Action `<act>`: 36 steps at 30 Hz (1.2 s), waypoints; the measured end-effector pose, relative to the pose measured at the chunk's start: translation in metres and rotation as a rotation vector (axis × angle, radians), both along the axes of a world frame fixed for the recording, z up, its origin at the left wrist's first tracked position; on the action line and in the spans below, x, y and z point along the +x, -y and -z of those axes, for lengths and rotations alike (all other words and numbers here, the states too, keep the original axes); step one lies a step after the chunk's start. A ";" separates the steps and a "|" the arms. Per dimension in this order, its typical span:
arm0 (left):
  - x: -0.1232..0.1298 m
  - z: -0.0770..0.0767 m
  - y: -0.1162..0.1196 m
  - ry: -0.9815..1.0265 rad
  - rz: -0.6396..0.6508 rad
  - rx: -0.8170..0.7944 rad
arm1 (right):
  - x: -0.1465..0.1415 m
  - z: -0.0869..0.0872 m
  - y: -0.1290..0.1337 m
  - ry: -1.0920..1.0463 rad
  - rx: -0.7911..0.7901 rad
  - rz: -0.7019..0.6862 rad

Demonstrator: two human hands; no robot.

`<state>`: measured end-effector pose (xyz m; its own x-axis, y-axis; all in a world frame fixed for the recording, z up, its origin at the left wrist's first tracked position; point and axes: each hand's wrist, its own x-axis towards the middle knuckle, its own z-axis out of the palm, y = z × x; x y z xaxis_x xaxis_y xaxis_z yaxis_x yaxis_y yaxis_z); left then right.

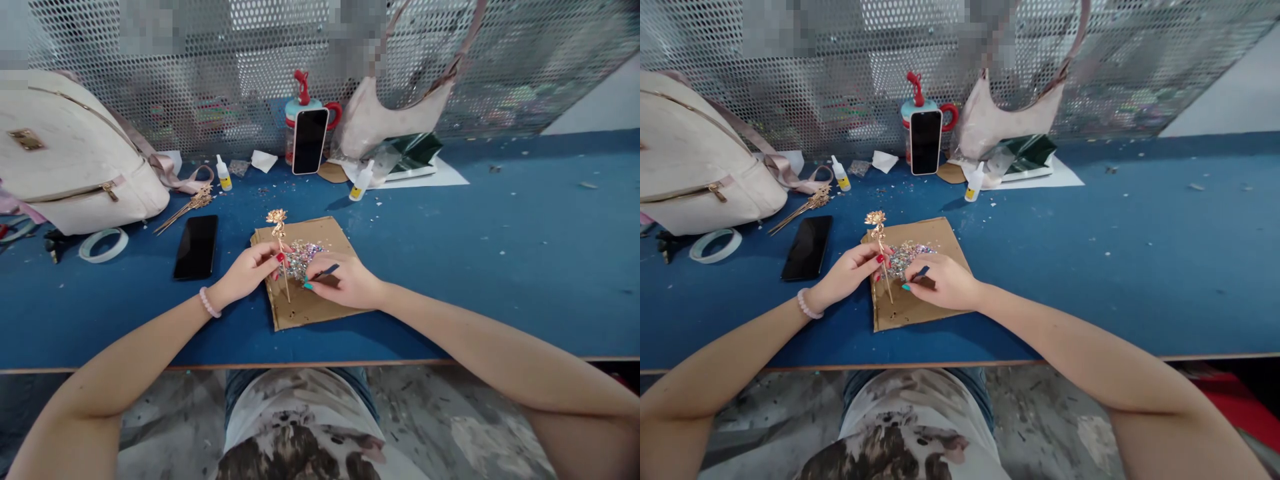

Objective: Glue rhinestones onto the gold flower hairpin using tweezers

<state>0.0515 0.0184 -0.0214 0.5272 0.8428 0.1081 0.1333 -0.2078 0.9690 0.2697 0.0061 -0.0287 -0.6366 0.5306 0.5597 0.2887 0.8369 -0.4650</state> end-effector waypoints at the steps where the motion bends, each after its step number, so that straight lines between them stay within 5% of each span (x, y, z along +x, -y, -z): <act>1: 0.000 0.000 0.000 -0.001 0.000 0.000 | 0.000 0.000 0.000 -0.001 -0.001 -0.003; 36: 0.000 0.000 -0.004 0.026 0.020 -0.085 | 0.002 0.001 -0.002 -0.008 -0.076 0.061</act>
<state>0.0515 0.0224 -0.0210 0.5416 0.8391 0.0508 0.1043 -0.1271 0.9864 0.2719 0.0083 -0.0301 -0.5978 0.6093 0.5210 0.3338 0.7800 -0.5293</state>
